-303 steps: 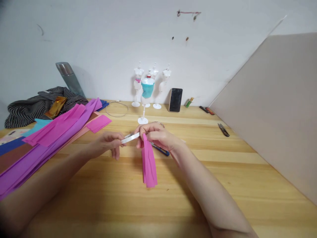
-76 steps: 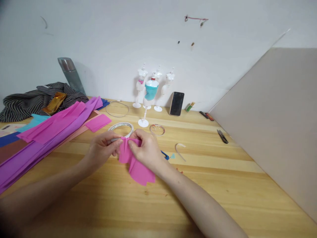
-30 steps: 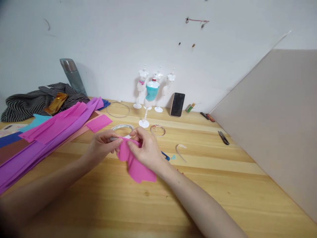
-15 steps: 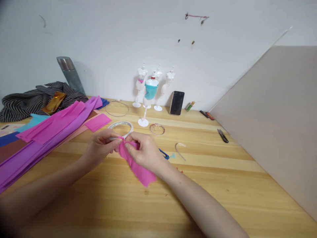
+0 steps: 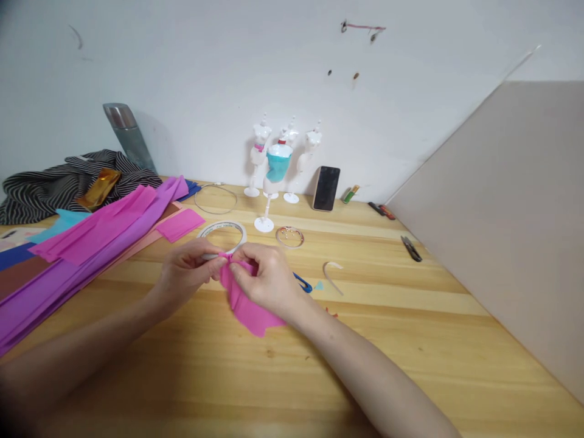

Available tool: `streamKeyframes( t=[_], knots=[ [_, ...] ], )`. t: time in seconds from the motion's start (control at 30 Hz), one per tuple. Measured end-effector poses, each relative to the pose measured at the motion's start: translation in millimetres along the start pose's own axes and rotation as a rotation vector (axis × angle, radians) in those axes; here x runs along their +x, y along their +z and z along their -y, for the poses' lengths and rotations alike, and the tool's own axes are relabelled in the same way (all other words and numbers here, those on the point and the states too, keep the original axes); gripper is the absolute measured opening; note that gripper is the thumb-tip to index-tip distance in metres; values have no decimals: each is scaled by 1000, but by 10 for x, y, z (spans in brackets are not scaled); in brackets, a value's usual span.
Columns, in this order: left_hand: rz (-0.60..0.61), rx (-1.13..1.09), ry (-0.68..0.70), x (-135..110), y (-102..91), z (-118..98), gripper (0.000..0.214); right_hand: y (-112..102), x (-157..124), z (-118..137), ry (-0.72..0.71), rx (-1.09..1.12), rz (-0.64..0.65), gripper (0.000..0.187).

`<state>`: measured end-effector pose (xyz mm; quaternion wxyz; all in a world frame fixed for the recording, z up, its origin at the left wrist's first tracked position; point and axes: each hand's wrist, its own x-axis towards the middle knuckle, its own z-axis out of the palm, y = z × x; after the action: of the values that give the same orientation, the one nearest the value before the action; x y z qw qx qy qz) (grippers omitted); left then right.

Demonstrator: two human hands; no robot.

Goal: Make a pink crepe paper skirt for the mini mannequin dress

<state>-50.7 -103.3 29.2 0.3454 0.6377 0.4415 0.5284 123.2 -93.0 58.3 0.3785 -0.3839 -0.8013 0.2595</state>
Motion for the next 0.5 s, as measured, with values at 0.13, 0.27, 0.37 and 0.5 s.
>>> streamKeyframes(
  t=[0.13,0.27,0.37,0.5],
  knots=[
    [1,-9,-6,0,1,-22,10,1,3,-22,4,16,-20,14],
    [-3,-27,-6,5,7,-15,9,16,11,-42,18,14,-58,11],
    [6,-28,0,3,8,10,10,26,2,-34,18,35,-31,11],
    [8,-11,9,0,9,26,12,32,-8,-26,15,92,0,11]
  ],
)
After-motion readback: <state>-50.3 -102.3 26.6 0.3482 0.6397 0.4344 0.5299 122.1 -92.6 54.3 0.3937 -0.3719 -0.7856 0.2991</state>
